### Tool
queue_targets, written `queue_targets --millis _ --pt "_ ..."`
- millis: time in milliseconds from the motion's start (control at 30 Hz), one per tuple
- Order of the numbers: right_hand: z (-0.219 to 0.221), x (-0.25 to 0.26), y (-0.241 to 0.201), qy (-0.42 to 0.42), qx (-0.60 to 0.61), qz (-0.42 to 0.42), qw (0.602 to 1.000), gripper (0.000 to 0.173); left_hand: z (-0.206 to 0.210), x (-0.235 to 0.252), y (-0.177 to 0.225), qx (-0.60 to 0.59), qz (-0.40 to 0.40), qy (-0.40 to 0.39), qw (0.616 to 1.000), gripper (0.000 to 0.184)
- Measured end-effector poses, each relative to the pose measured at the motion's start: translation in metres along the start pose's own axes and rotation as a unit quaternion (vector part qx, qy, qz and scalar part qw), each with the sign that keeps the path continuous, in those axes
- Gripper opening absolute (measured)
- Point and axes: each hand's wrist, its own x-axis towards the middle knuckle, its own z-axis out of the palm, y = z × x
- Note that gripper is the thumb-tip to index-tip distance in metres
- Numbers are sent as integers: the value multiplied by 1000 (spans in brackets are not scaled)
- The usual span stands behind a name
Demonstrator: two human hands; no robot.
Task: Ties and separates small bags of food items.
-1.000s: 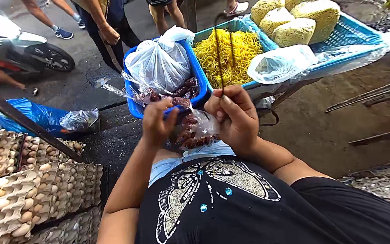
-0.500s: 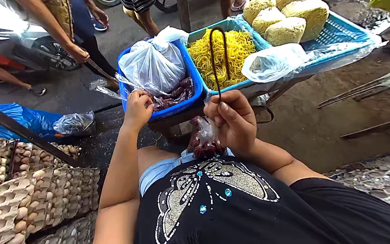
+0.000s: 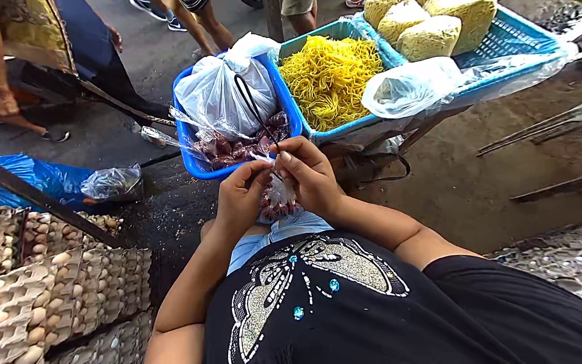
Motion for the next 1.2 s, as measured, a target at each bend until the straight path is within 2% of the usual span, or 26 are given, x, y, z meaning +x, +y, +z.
queue_targets --millis 67,133,233,333,533,633,767,867,933,1033,1133,1200 --pt "-1 0 -1 5 -2 -2 1000 20 5 -3 -4 13 34 1 999 14" --pt "-2 -2 -1 11 0 1 1000 19 12 -5 -12 70 116 16 991 12" --pt "-5 -6 -5 32 -2 31 999 20 22 -9 -19 189 258 36 947 13" --pt "-7 -8 -10 67 7 71 995 20 23 -13 -14 242 336 13 910 15" --pt "-4 -9 -15 108 70 86 988 22 34 -18 -7 249 369 -38 895 14" --pt "-5 -7 -16 101 84 75 988 22 38 -16 -14 216 368 -18 904 13" --pt "-11 -8 -21 62 86 7 994 20 26 -6 -28 157 314 28 936 13" --pt "-15 -11 -29 35 85 -45 995 19 -4 14 -43 209 238 99 944 22" --pt "-16 -15 -33 26 88 -71 993 18 -31 30 -55 260 123 159 944 28" --pt "-17 -19 -41 10 75 -116 990 18 -75 49 -74 319 -80 213 920 43" --pt "-19 -23 -48 -31 58 -150 986 16 -104 64 -91 332 -250 193 889 61" --pt "-18 -23 -48 -58 50 -155 985 16 -112 67 -102 318 -286 167 888 50"
